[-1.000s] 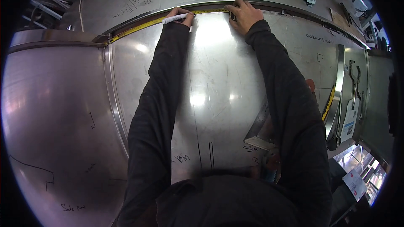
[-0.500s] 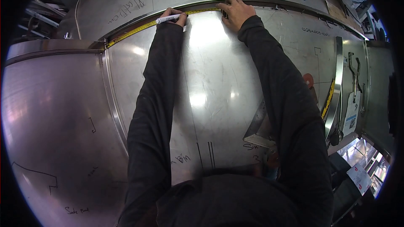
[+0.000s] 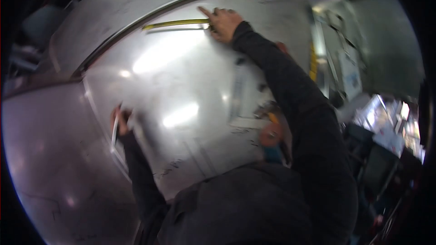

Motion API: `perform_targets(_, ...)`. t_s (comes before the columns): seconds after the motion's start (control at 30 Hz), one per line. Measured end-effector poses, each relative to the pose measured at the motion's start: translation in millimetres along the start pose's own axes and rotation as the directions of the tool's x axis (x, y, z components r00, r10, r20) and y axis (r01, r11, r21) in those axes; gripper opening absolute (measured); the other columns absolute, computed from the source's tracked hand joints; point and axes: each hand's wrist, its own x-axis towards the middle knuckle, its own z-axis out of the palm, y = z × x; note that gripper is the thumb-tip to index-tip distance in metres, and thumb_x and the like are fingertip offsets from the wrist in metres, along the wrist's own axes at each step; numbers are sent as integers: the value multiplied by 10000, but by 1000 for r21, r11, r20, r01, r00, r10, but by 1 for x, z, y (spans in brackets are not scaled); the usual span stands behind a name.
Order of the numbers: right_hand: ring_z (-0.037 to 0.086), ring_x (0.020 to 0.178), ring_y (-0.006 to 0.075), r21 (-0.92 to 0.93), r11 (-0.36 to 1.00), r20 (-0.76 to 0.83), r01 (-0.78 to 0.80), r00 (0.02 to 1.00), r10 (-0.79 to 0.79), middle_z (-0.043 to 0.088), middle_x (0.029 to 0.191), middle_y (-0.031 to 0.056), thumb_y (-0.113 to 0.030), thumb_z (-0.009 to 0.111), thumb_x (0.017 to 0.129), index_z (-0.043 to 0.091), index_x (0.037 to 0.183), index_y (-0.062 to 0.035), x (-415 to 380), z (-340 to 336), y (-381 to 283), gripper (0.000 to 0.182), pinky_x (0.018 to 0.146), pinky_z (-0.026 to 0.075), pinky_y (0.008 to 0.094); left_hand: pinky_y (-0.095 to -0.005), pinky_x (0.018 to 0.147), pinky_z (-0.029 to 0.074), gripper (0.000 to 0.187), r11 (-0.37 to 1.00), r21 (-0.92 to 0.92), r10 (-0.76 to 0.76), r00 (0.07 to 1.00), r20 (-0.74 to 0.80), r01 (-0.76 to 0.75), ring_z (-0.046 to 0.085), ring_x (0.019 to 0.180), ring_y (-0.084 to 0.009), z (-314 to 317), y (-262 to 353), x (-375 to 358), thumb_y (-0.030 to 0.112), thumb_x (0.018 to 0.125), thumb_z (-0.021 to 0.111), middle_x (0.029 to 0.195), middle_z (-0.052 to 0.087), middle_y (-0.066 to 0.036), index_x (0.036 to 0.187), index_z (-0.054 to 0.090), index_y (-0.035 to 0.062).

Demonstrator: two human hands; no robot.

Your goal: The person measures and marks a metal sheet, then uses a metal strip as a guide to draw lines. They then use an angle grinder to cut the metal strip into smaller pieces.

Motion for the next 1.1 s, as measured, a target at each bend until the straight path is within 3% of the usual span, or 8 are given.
perform_targets(0.33, 546, 1026, 382, 170, 918, 39, -359, 933, 358, 548, 1067, 246, -583, 544, 818, 446, 1312, -86, -231, -3, 86, 708, 900, 416, 482, -263, 548, 474, 417, 946, 166, -253, 954, -161, 279, 576, 573, -158, -69, 53, -270, 365, 959, 455, 764, 636, -149, 1175, 478, 8)
perform_targets(0.4, 546, 1007, 409, 181, 848, -218, -498, 821, 528, 527, 1122, 277, -611, 539, 807, 517, 1212, 7, -260, 0, 115, 739, 903, 430, 446, -271, 554, 481, 425, 943, 151, -271, 947, -170, 297, 584, 586, -170, -81, 46, -283, 364, 961, 448, 760, 634, -156, 1171, 474, -4)
perform_targets(0.47, 581, 990, 387, 151, 553, 118, -819, 571, 813, 572, 1096, 292, -610, 514, 819, 576, 1067, 86, -287, -34, 133, 742, 910, 441, 424, -284, 566, 496, 427, 954, 106, -256, 947, -192, 280, 606, 607, -196, -86, 52, -293, 351, 967, 433, 762, 632, -182, 1191, 443, -13)
perform_targets(0.5, 605, 963, 385, 174, 622, -425, -763, 511, 747, 621, 999, 267, -658, 503, 791, 626, 987, 68, -314, 30, 179, 762, 912, 438, 423, -282, 567, 495, 412, 971, 127, -179, 967, -180, 203, 607, 604, -194, -84, 64, -300, 331, 972, 428, 762, 634, -188, 1199, 431, -12)
perform_targets(0.53, 613, 933, 409, 110, 370, 19, -923, 374, 927, 636, 967, 260, -708, 505, 745, 623, 1016, 64, -327, 8, 172, 827, 893, 451, 425, -276, 571, 492, 377, 980, 116, -137, 966, -217, 165, 597, 590, -181, -85, 67, -306, 308, 975, 425, 759, 638, -184, 1174, 452, -10)
perform_targets(0.6, 614, 947, 399, -192, 541, -107, -819, 565, 818, 626, 985, 273, -637, 602, 725, 605, 1034, 73, -360, 78, 228, 774, 804, 490, 438, -254, 548, 472, 328, 980, 115, -129, 954, -270, 165, 583, 567, -153, -80, 88, -317, 278, 977, 425, 750, 647, -157, 1132, 493, -4)
perform_targets(0.8, 631, 888, 380, 246, 642, -150, -726, 626, 765, 656, 918, 214, -284, 739, 718, 608, 1045, -9, -351, 34, 228, 448, 761, 493, 432, -255, 555, 476, 291, 990, 93, -62, 931, -359, 102, 593, 587, -147, -99, 97, -355, 242, 971, 447, 741, 653, -148, 1100, 526, -7)
perform_targets(1.1, 649, 826, 337, -1, 1000, -461, 10, 888, -9, 648, 922, 186, -256, 709, 782, 599, 1023, -38, -290, -163, 140, 343, 679, 510, 375, -335, 767, 533, 204, 697, 661, 561, 785, -261, -278, 667, 864, -257, -93, 215, -401, 41, 875, 587, 941, 671, -186, 1071, 547, -4)
